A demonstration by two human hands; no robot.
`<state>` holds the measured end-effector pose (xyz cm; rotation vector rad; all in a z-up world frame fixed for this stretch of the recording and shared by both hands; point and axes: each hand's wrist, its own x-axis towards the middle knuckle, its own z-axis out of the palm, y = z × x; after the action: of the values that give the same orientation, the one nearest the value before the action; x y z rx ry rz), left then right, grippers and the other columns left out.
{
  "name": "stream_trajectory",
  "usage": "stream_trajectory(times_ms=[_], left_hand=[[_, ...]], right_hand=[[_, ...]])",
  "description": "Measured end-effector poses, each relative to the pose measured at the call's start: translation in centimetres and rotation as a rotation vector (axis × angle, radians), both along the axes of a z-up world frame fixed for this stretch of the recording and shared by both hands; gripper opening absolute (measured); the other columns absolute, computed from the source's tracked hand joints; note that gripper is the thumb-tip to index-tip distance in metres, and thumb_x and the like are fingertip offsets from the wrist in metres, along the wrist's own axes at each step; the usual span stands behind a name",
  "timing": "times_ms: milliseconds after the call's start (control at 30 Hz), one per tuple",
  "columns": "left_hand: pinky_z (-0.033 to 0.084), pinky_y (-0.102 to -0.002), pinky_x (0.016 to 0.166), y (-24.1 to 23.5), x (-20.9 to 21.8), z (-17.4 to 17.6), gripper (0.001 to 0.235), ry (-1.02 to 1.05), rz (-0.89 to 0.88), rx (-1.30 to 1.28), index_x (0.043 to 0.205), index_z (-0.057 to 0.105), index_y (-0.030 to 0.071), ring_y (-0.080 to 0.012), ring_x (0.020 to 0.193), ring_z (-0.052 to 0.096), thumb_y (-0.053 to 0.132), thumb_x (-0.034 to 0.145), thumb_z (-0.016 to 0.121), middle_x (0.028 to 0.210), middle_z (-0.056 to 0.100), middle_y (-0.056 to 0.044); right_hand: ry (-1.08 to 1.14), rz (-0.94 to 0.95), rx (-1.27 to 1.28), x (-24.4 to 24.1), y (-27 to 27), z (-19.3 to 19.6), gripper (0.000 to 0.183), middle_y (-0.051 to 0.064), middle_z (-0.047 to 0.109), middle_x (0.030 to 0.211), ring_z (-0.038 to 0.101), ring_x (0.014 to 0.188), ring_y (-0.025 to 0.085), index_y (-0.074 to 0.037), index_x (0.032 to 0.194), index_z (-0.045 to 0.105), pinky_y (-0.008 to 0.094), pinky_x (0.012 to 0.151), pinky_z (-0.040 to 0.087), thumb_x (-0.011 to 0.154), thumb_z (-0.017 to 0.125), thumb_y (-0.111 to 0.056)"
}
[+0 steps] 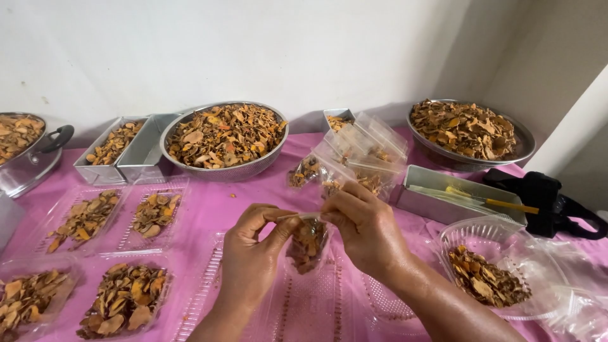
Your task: The person portions dried fruit chips from a tray into small plastic bags and then uses a brush to sweep remaining pieces into a container. The workspace includes multiple bowls and containers of dried fruit on a pink tablecloth.
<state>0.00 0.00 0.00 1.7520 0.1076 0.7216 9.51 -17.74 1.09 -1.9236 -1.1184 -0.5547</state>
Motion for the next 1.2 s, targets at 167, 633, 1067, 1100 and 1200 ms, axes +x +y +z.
stream_trajectory(times_ms=[167, 633, 1067, 1100, 1200], left_hand=[[0.063, -0.033, 0.082, 0.4, 0.2, -0.8, 0.015, 0.026, -0.004, -0.077, 0.092, 0.077, 0.015, -0.0153, 0.091, 0.071, 0.028, 0.084, 0.077, 0.093, 0.077, 0.0], [0.058, -0.03, 0.081, 0.4, -0.1, 0.3, 0.011, 0.027, -0.014, -0.097, 0.092, 0.079, 0.011, -0.0157, 0.087, 0.069, 0.02, 0.086, 0.077, 0.09, 0.075, -0.002], [0.056, -0.034, 0.087, 0.5, 0.6, -0.9, 0.011, -0.055, -0.026, 0.123, 0.091, 0.074, 0.015, -0.0167, 0.093, 0.068, 0.025, 0.087, 0.076, 0.093, 0.073, -0.001], [0.055, -0.031, 0.083, 0.2, 0.4, -0.8, 0.01, -0.125, -0.035, 0.176, 0.092, 0.074, 0.011, -0.0165, 0.09, 0.068, 0.02, 0.087, 0.077, 0.09, 0.072, -0.002], [0.055, -0.033, 0.087, 0.4, 0.4, -0.9, 0.012, -0.075, -0.032, 0.145, 0.091, 0.074, 0.015, -0.0164, 0.094, 0.068, 0.025, 0.086, 0.077, 0.093, 0.074, 0.0]], right_hand=[[0.221, 0.091, -0.069, -0.1, -0.6, 2.1, 0.002, 0.004, 0.068, 0.097, 0.066, 0.087, 0.019, -0.008, 0.095, 0.069, 0.033, 0.072, 0.061, 0.093, 0.068, -0.008], [0.235, 0.031, 0.021, 0.0, -0.4, 1.8, 0.009, 0.003, 0.069, 0.083, 0.061, 0.075, 0.016, -0.007, 0.085, 0.068, 0.029, 0.064, 0.052, 0.09, 0.071, -0.001], [0.216, 0.168, -0.065, -0.6, -0.3, 1.9, 0.008, 0.006, 0.071, 0.093, 0.066, 0.087, 0.018, -0.006, 0.095, 0.07, 0.032, 0.077, 0.061, 0.088, 0.073, -0.003], [0.227, 0.122, -0.034, -0.6, -0.1, 1.7, 0.007, 0.004, 0.071, 0.087, 0.063, 0.083, 0.018, -0.007, 0.089, 0.071, 0.032, 0.072, 0.056, 0.087, 0.074, 0.0], [0.172, 0.046, 0.001, -0.5, 0.1, 0.6, 0.004, 0.004, 0.071, 0.091, 0.065, 0.083, 0.019, -0.008, 0.087, 0.07, 0.033, 0.065, 0.061, 0.09, 0.071, -0.006]])
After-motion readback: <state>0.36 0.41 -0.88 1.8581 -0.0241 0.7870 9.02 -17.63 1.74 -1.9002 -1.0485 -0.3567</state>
